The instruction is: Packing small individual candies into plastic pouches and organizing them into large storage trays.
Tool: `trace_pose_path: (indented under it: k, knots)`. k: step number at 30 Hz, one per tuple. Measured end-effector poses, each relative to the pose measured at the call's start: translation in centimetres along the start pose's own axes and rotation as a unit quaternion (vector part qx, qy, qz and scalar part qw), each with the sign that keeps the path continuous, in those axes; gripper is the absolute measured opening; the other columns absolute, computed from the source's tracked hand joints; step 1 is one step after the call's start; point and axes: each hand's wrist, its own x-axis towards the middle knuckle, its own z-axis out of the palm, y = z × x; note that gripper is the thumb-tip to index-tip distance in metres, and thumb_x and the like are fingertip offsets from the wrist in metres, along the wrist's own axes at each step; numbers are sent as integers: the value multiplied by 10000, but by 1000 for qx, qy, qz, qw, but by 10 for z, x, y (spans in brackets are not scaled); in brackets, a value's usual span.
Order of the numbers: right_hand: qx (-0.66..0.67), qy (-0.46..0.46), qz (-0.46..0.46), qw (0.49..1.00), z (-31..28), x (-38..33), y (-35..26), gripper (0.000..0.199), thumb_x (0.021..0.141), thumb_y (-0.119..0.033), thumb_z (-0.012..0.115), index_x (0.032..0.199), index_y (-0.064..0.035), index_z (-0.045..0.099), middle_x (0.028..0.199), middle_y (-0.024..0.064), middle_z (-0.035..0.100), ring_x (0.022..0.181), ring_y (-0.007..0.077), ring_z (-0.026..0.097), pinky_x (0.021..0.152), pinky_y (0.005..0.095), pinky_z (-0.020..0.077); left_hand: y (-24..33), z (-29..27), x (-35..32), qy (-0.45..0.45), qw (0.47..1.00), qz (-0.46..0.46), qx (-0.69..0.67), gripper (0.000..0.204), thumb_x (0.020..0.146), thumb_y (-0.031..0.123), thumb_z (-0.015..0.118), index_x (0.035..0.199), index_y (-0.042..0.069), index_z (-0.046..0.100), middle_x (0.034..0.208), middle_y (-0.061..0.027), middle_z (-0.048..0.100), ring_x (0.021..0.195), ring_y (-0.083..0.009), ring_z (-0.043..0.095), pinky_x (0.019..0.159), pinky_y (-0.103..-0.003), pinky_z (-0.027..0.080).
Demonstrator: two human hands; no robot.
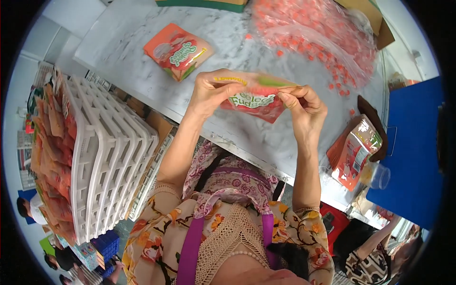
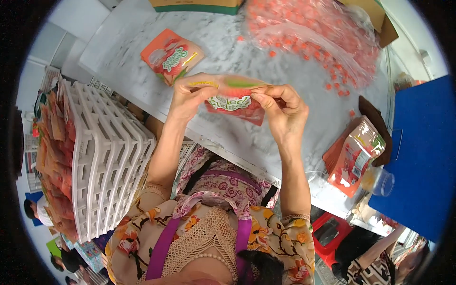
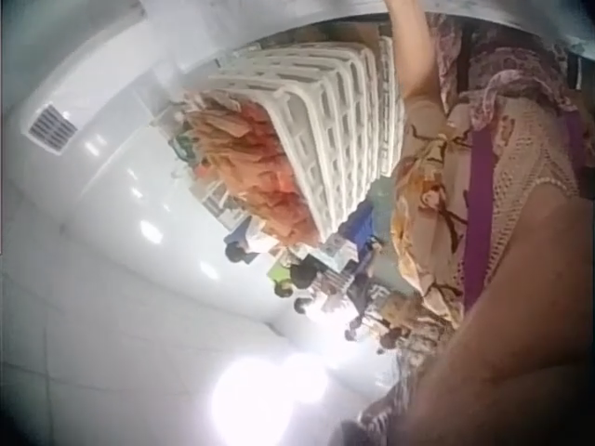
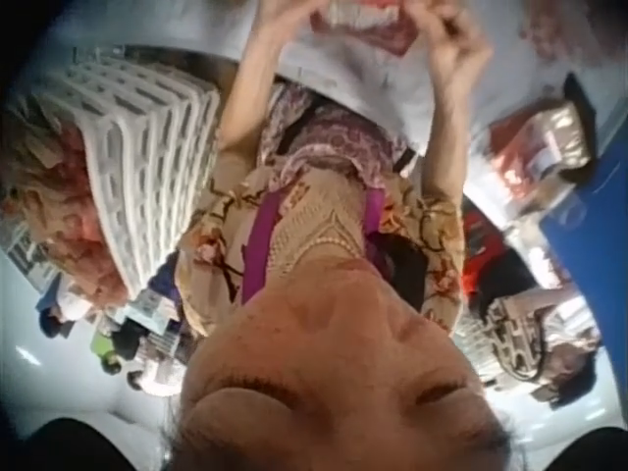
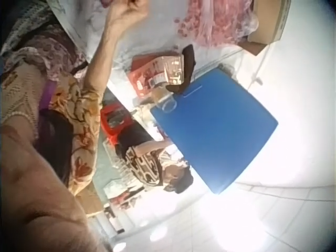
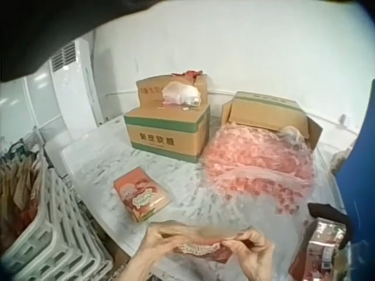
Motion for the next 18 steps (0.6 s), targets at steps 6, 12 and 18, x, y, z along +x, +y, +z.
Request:
trace_pose_path:
  k: [6, 12, 18]
  knots:
    - [-396, -168, -278, 859, 36, 38, -69, 360, 684, -139, 815, 968, 15, 656, 824, 121, 685, 758, 153, 643, 694, 269, 494, 32, -6, -20, 79, 980, 33, 181, 151, 812, 127, 745, 894, 2, 723, 879, -67, 702, 744, -117, 639, 630, -261, 520]
    - [-338, -311, -192, 868, 66, 56, -83, 227, 672, -95, 803, 792, 34, 660, 661, 106, 622, 554, 176, 567, 523, 293, 440, 55, -10, -31, 111, 982, 88, 121, 147, 793, 108, 760, 879, -5, 723, 763, -56, 673, 686, -83, 608, 568, -239, 467]
    - [-294, -374, -223, 851, 118, 59, -115, 247, 674, -103, 802, 767, 49, 631, 653, 103, 597, 555, 192, 547, 521, 305, 415, 107, -42, -54, 152, 947, 131, 249, 132, 775, 133, 761, 841, 23, 731, 697, -65, 658, 612, -116, 602, 527, -260, 446]
